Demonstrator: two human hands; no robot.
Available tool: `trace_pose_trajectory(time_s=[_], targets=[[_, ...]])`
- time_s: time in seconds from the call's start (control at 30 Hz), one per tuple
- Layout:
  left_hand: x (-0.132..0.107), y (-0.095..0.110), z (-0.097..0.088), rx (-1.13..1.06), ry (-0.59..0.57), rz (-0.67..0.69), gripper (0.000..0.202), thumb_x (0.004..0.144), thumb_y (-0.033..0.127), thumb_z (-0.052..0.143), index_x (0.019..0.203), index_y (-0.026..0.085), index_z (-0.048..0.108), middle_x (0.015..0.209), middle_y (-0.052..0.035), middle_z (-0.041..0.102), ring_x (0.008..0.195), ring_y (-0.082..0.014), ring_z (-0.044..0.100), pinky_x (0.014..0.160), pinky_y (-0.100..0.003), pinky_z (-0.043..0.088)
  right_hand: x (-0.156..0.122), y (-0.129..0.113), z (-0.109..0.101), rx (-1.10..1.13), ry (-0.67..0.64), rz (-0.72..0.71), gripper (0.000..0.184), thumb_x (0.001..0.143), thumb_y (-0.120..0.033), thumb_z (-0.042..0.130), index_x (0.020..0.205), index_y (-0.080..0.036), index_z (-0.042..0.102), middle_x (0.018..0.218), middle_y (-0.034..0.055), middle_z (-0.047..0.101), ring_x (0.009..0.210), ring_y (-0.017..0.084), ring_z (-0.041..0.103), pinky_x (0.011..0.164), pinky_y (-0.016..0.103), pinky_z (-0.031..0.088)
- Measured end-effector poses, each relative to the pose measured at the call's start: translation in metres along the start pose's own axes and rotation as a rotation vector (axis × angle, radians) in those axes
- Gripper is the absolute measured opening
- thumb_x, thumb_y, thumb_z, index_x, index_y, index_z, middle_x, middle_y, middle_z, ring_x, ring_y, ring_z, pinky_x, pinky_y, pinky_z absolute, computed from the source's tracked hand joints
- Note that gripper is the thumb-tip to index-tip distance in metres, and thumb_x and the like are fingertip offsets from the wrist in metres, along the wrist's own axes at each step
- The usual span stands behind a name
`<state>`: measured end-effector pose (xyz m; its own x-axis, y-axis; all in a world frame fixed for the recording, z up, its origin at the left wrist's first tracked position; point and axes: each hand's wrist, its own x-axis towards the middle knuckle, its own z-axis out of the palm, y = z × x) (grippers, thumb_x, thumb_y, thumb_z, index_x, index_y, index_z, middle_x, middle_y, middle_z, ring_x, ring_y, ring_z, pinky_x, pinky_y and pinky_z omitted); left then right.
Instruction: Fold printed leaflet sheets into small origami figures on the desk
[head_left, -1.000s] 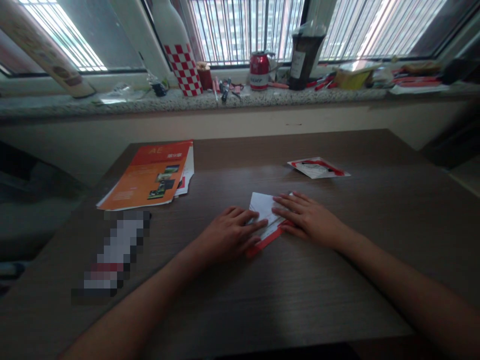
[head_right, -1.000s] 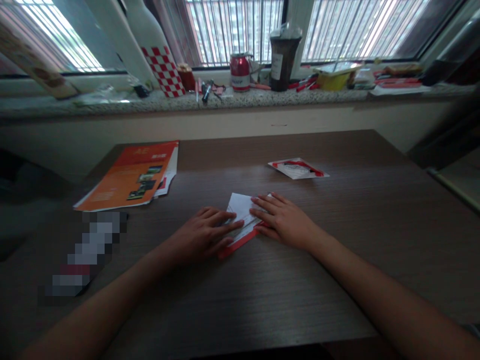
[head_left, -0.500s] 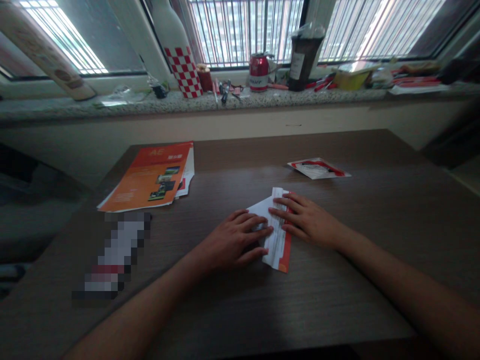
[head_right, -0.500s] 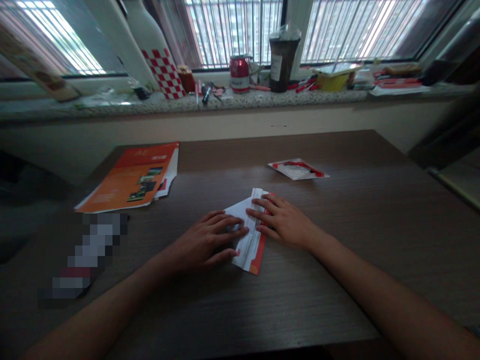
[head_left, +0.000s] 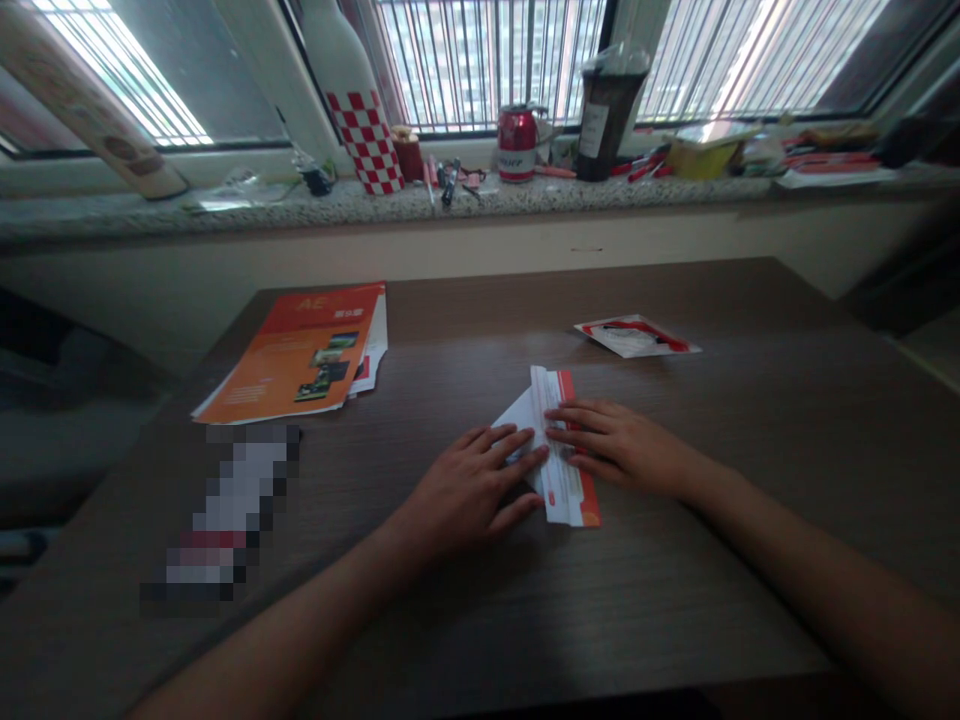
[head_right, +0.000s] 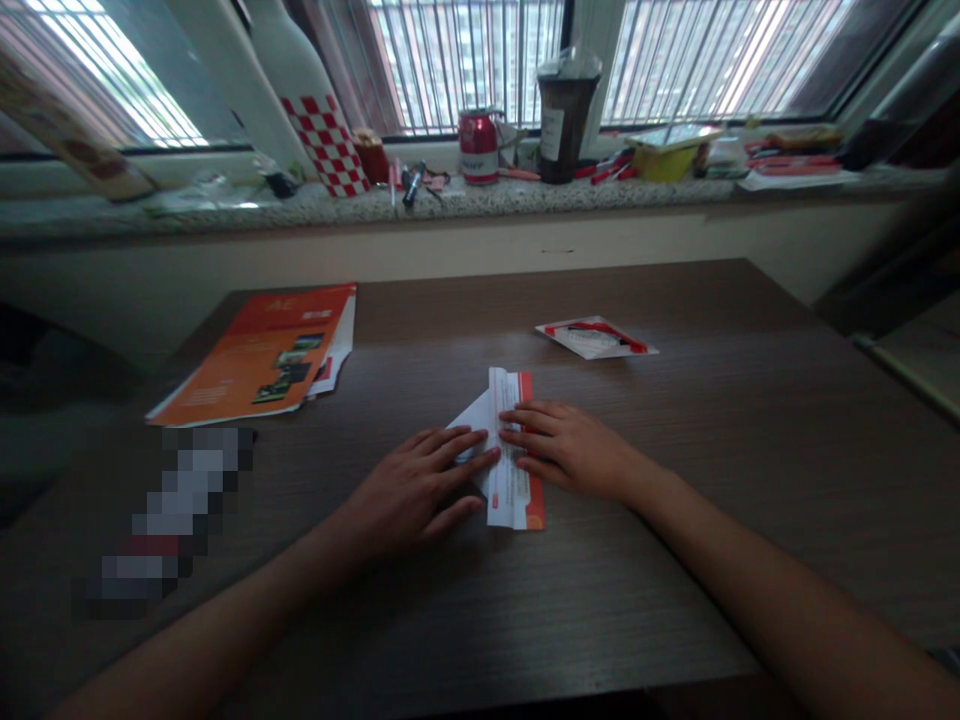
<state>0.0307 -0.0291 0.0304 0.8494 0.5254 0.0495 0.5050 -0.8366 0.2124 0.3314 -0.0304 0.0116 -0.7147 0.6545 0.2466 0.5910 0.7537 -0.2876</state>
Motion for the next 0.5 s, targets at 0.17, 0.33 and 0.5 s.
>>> trace_pose_trajectory(time_s=[0.17,0.33,0.5], targets=[[-0.0014,-0.0010,0.0005,0.026,0.004,0.000,0.062,0.111,0.058,0.042,0.159,0.020,0.046,0.162,-0.0119,0.050,0.149,-0.0311,0.048,0.122,-0.049,0.040,-0.0015,-0.0014,0.0020,0.023,-0.018,0.031,0.047,0.105,-0.032,0.061,0.152,-0.030,0.058,0.158,0.0076,0.057,0.147,0.028,0.052,0.121,0.055,0.044],[-0.0009,0.0001,0.0026,0.055,-0.003,-0.013,0.062,0.112,0.058,0.040,0.160,0.020,0.045,0.164,-0.0101,0.048,0.150,-0.0294,0.046,0.123,-0.047,0.040,-0.0020,-0.0040,0.0036,-0.005,-0.029,0.031,0.049,0.105,-0.033,0.061,0.154,-0.026,0.056,0.161,0.0102,0.054,0.147,0.030,0.051,0.120,0.056,0.045],[-0.0002,0.0012,0.0035,0.056,0.002,-0.027,0.064,0.113,0.057,0.035,0.161,0.016,0.042,0.164,-0.0088,0.048,0.151,-0.0265,0.046,0.124,-0.045,0.038,-0.0019,-0.0081,0.0045,-0.039,-0.024,0.036,0.053,0.106,-0.034,0.059,0.157,-0.026,0.052,0.163,0.0100,0.051,0.148,0.032,0.050,0.120,0.058,0.044]])
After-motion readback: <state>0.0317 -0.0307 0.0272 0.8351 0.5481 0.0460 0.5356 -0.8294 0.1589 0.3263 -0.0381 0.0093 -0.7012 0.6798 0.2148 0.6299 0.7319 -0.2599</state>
